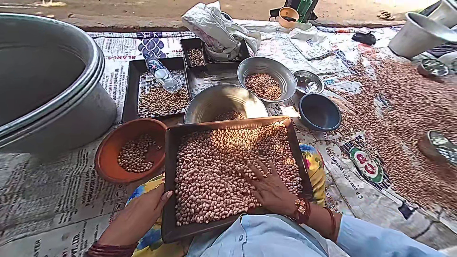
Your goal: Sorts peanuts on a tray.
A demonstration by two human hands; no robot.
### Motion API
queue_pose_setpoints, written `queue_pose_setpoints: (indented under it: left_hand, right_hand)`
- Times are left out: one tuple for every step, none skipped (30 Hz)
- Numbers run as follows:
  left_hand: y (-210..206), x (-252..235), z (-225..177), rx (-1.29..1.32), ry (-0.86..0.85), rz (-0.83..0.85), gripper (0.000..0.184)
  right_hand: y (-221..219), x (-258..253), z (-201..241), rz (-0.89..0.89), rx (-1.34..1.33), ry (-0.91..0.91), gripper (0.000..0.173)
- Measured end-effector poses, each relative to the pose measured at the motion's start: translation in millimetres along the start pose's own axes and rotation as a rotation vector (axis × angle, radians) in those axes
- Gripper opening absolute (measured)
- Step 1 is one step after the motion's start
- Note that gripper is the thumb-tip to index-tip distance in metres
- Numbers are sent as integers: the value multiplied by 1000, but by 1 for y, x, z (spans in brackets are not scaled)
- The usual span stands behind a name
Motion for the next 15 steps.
queue_pose_setpoints:
  left_hand:
    - [0,0,-1,-8,-7,0,40]
    - [1,0,-1,-14,-16,-7,40]
    - [2,0,-2,-13,-22,-15,39]
    - [3,0,-3,-12,-26,-23,38]
    - [4,0,-4,-8,-29,-27,38]
    - [4,0,-5,-3,-36,-32,38]
    - [4,0,-4,5,-43,-36,38]
    - [3,-1,-3,16,-46,-35,39]
    - [3,-2,-1,25,-45,-27,39]
    - [2,-3,0,33,-40,-17,39]
    - [2,-3,2,45,-39,-15,39]
    - [2,-3,3,55,-39,-19,39]
    - [2,-3,3,59,-36,-22,39]
    - [1,-2,4,56,-32,-22,39]
    - [0,-2,5,51,-24,-18,40]
  right_hand:
    - [6,8,-21,-24,36,-78,43]
    - [12,9,-42,-2,77,-162,48]
    - [17,6,-60,63,104,-244,56]
    - [21,-2,-75,106,122,-308,65]
    - [23,-14,-84,108,134,-349,73]
    - [22,-29,-89,108,109,-382,80]
    - [21,-47,-88,69,89,-402,84]
    - [21,-65,-83,12,81,-412,83]
    - [19,-82,-73,-15,79,-421,79]
    - [18,-97,-59,-14,59,-423,72]
    - [19,-109,-41,12,28,-418,63]
    - [20,-116,-22,38,-7,-396,56]
    - [18,-118,-3,80,-59,-351,53]
    - [14,-116,15,108,-116,-287,51]
    - [10,-110,31,124,-172,-209,50]
Point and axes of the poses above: each hand's wrist, its own x-axis away from the middle knuckle, its own y-axis out of the back of the hand, z = x × y, the point moved 7 cm from there along -x, towards the middle knuckle, and after that the axes turned 11 degrees about -y, right-handed, at the moved point
